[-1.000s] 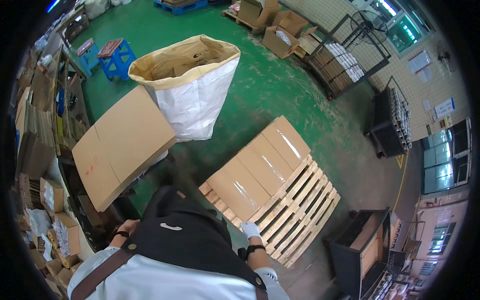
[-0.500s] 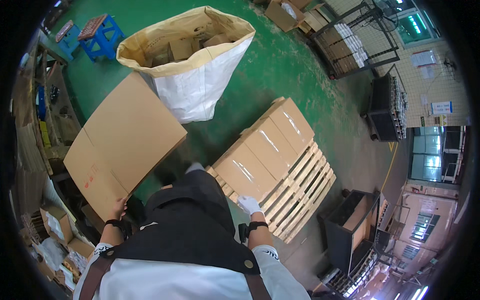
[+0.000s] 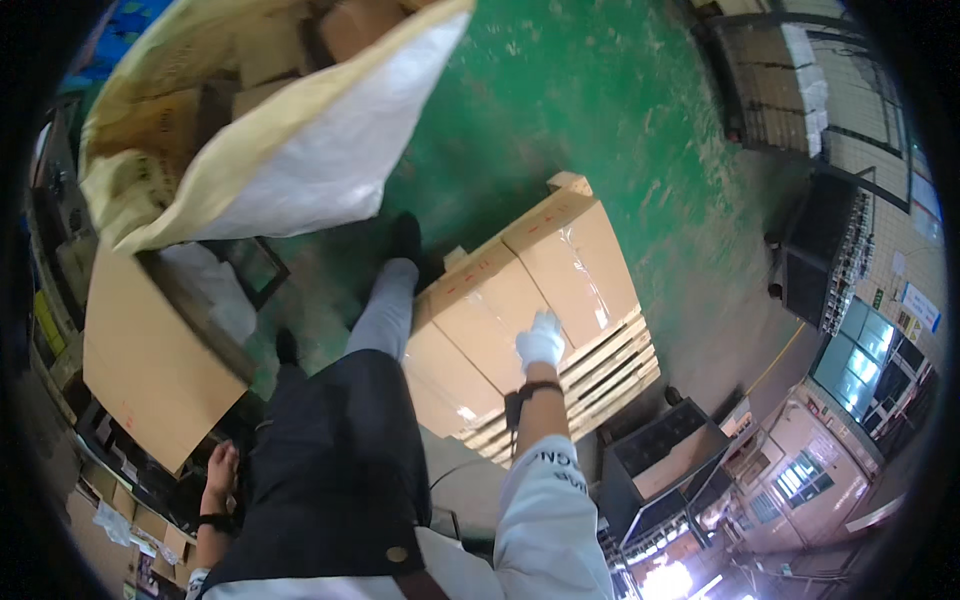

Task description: Packing various components into a cardboard box, including cylindrical wrapped items, small packets, and a checklist, then taping the box and placing it on a pallet.

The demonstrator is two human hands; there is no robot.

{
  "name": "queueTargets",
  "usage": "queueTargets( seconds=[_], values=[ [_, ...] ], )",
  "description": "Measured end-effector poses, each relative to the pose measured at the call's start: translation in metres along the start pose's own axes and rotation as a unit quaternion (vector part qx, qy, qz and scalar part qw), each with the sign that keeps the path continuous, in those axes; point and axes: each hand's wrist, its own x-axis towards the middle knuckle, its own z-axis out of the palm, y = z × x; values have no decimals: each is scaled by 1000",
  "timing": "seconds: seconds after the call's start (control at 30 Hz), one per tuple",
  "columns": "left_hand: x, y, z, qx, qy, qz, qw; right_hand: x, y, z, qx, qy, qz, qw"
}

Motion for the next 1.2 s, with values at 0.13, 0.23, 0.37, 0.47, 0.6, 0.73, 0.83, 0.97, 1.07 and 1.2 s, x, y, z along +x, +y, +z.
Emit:
queueTargets(
  seconds=[0.13, 0.23, 0.37, 0.47, 0.6, 0.73, 0.83, 0.97, 1.07, 1.2],
  values=[
    [-37, 32, 24, 128, -42, -62, 989, 137, 7, -57, -165, 40, -45, 984],
    [-43, 51, 39, 142, -38, -133, 980, 222, 39, -54, -252, 50, -110, 960],
    [-82, 72, 59, 120, 13, -180, 976, 243, 49, -26, -302, 163, -218, 914],
    [-94, 98, 75, 113, 55, -220, 968, 249, 17, -40, -264, 60, -226, 936],
    [-95, 75, 73, 194, 25, -193, 962, 280, -2, -63, -235, 22, -289, 928],
    [-52, 79, 108, 216, -10, -138, 967, 289, -70, -92, -216, -180, -229, 932],
    [-72, 71, 106, 145, 5, -166, 975, 189, -178, -76, 27, -30, -312, 949],
    [-79, 16, 92, 40, 16, -109, 993, 17, -297, -69, 332, -224, -370, 838],
    [-38, -63, 83, -26, -1, -42, 999, -97, -360, -69, 386, -258, -418, 781],
    [-1, -101, 12, 26, 311, -107, 944, -235, -426, -82, 302, -71, -476, 823]
  ],
)
